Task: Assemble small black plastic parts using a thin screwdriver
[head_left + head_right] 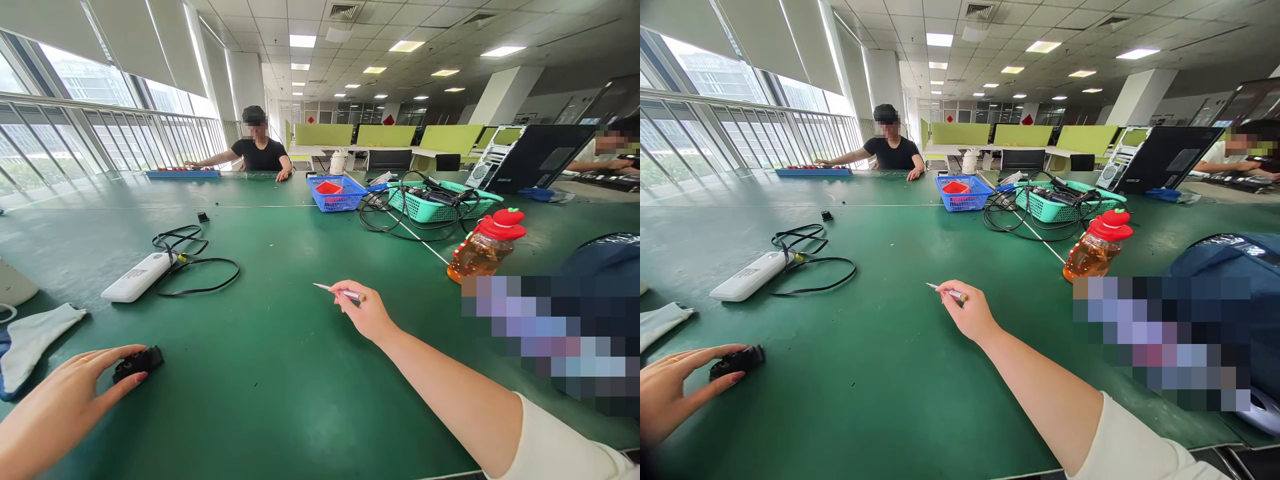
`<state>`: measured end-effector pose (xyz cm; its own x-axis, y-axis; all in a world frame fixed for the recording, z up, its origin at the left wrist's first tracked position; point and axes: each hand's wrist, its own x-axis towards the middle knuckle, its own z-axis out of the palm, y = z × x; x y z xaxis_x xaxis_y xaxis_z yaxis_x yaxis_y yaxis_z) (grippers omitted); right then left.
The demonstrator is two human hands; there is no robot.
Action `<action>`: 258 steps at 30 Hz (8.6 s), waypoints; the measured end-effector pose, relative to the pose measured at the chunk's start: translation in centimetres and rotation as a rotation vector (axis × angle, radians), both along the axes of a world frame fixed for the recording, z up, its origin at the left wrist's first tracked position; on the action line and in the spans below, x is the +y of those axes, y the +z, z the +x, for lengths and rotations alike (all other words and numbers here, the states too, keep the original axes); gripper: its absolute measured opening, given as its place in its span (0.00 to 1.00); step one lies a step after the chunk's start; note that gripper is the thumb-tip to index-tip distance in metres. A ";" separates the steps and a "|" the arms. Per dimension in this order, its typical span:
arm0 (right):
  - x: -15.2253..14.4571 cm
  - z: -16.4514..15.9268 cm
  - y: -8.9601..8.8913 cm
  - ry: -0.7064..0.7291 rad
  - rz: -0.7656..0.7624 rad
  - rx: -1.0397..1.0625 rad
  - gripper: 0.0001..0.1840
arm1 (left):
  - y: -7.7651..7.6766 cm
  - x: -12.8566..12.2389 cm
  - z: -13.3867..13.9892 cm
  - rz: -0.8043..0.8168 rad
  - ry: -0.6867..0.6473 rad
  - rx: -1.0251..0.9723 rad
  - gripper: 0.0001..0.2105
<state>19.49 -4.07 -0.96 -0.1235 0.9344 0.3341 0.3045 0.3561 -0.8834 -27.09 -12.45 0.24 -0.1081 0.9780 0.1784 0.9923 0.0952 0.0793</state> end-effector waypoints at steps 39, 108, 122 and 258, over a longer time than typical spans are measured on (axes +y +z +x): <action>-1.8 -1.4 0.5 0.081 0.706 -0.593 0.06 | -0.7 15.8 24.4 -0.095 -0.771 -0.475 0.21; -1.6 -2.3 0.3 0.121 0.366 -0.482 0.04 | -0.4 16.0 24.1 -0.132 -0.766 -0.496 0.18; -1.0 -1.5 0.2 0.063 0.232 -0.333 0.06 | -0.5 15.6 23.7 -0.110 -0.822 -0.446 0.20; 0.1 -0.4 0.8 0.005 -0.205 0.008 0.15 | 0.7 15.1 23.4 -0.239 -0.991 -0.537 0.18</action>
